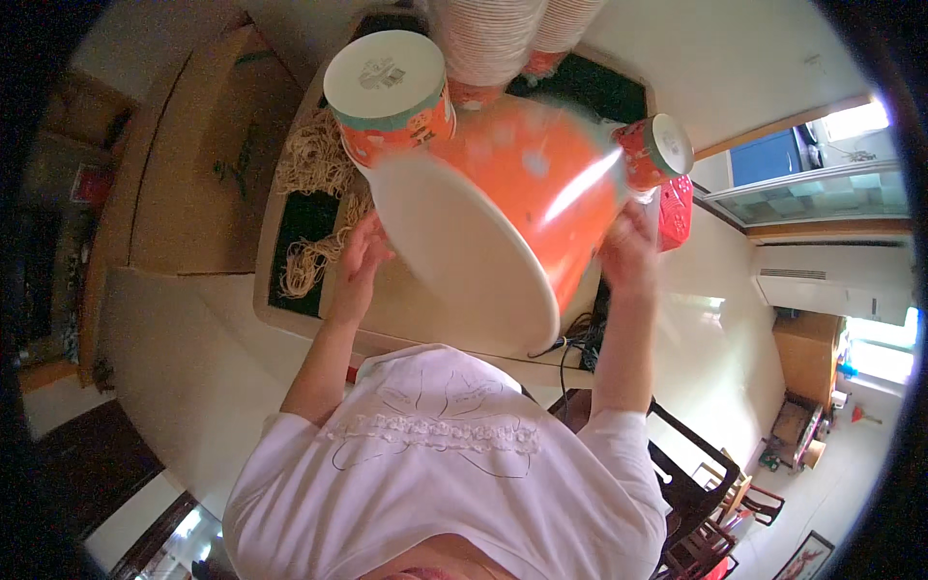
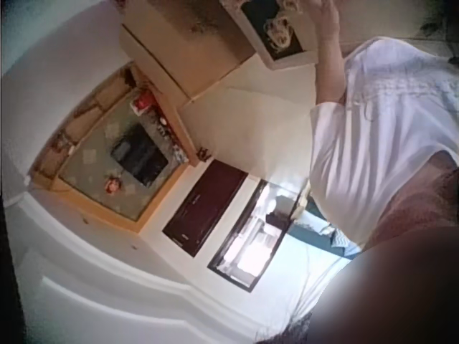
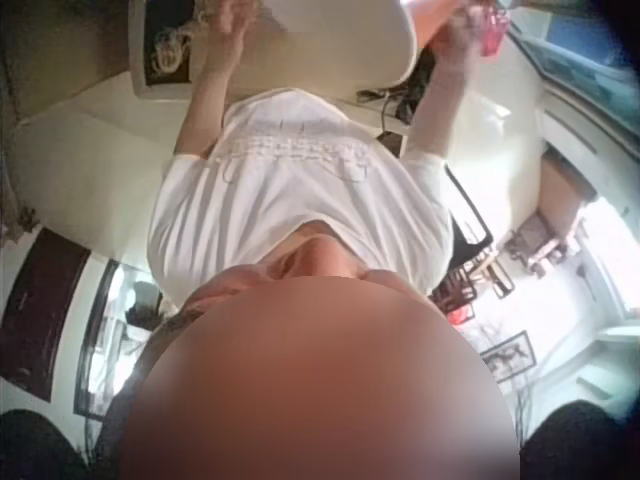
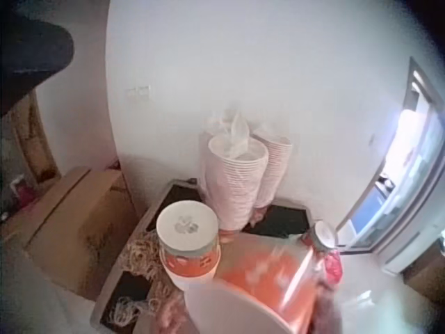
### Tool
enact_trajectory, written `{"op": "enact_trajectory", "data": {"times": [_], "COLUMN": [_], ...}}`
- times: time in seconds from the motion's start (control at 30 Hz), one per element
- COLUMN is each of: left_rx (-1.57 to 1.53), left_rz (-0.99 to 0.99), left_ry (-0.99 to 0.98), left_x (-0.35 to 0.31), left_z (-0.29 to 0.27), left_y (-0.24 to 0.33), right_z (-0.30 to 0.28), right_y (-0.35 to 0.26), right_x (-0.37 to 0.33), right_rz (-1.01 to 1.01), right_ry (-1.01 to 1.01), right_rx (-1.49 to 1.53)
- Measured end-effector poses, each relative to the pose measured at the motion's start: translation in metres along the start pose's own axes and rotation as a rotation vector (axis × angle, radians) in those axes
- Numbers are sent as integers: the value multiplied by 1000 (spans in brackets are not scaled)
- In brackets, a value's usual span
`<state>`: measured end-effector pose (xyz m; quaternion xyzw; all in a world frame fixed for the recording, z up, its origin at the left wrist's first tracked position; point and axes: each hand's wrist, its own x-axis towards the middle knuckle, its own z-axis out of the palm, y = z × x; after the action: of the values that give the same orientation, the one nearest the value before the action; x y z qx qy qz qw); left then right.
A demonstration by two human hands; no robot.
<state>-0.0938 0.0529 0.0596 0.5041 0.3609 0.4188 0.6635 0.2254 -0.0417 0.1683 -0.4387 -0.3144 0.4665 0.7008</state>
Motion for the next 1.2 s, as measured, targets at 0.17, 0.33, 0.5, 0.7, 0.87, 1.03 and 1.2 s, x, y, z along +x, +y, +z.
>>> {"op": "enact_trajectory", "data": {"times": [0.17,0.33,0.5,0.7,0.87,1.03,1.2], "left_rx": [-179,483,919,836,715,1023,1115], "left_rz": [-155,-216,-181,-206,59,-12,-138], "left_ry": [-246,-73,-51,-143,306,398,380], "left_x": [-38,-38,-24,-20,-17,-2,16], "left_z": [-8,-3,5,-2,-68,-106,-115], "left_y": [-22,-40,-52,-87,-135,-117,-133], "right_z": [-30,-59,-61,1,2,-1,-1], "right_y": [138,208,203,172,182,177,174], "right_x": [-95,-122,-92,-69,-65,-60,-56], "right_rz": [693,805,586,249,57,9,24], "right_ry": [177,168,227,75,161,183,173], "right_rx": [186,263,-238,-625,-982,-1001,-993]}}
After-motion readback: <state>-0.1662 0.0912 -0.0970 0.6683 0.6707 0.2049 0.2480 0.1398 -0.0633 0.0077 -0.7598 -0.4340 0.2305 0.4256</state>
